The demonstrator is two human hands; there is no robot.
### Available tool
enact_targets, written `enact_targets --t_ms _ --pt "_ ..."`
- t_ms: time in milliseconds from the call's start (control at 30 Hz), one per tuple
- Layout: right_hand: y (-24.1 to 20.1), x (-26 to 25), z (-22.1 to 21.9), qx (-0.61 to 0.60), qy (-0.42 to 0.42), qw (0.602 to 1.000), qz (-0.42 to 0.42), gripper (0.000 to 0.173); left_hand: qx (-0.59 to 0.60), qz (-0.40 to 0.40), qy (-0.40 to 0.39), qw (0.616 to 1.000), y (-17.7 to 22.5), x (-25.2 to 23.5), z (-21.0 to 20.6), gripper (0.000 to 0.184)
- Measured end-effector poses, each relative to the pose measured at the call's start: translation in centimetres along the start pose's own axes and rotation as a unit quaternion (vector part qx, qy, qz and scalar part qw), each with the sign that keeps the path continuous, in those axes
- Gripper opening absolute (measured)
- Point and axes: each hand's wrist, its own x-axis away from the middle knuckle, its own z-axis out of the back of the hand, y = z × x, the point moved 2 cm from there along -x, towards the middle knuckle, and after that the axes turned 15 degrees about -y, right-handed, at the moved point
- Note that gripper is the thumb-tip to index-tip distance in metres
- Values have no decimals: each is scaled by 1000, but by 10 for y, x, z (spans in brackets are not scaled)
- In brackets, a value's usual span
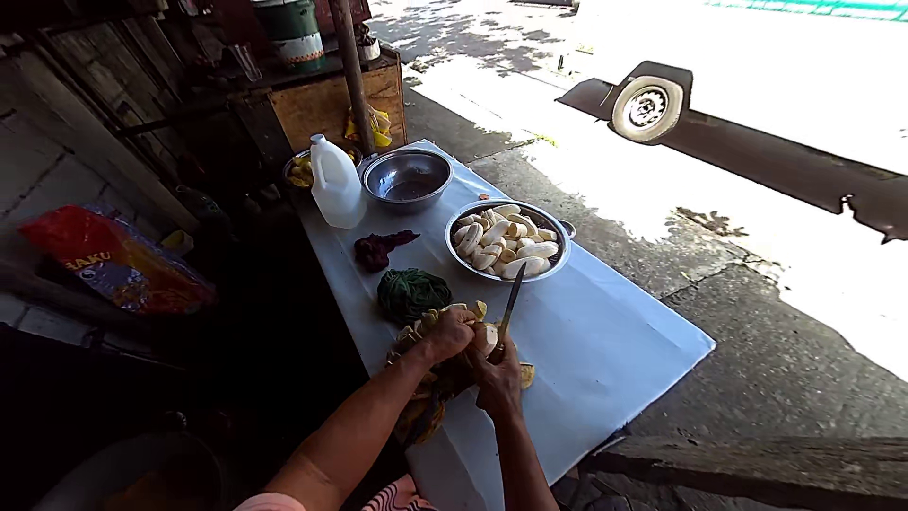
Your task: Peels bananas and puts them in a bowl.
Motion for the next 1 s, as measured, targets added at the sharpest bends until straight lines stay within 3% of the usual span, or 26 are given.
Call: enact_targets --t_ms 300,400,467,567,633,733,800,900,1000 --pt "-5 0 27 -266 20 963 -40 34 33 -19 3 999 -6 21 -2 22" --pt "-37 15 31 -156 32 987 -16 35 129 -89 61 986 -1 43 -21 38" --pt "-66 27 22 -68 -12 998 -5 45 253 -146 100 951 7 57 -30 49" --pt "-82 37 -9 14 -134 991 -6 54 450 -197 69 868 10 65 -36 56" --pt "-78 37 -22 89 -155 984 26 47 553 -191 106 804 4 64 -31 43" --pt "-75 42 -24 311 -107 938 109 35 623 -187 108 752 -16 70 -9 36" --pt "-71 47 -28 415 -91 898 115 33 658 -188 86 724 -28 73 -2 37" --pt "-68 53 -37 461 -113 875 95 37 666 -219 25 712 -41 72 -3 47" --pt "-56 49 -44 481 -153 861 58 41 624 -242 1 743 -38 72 -8 47"
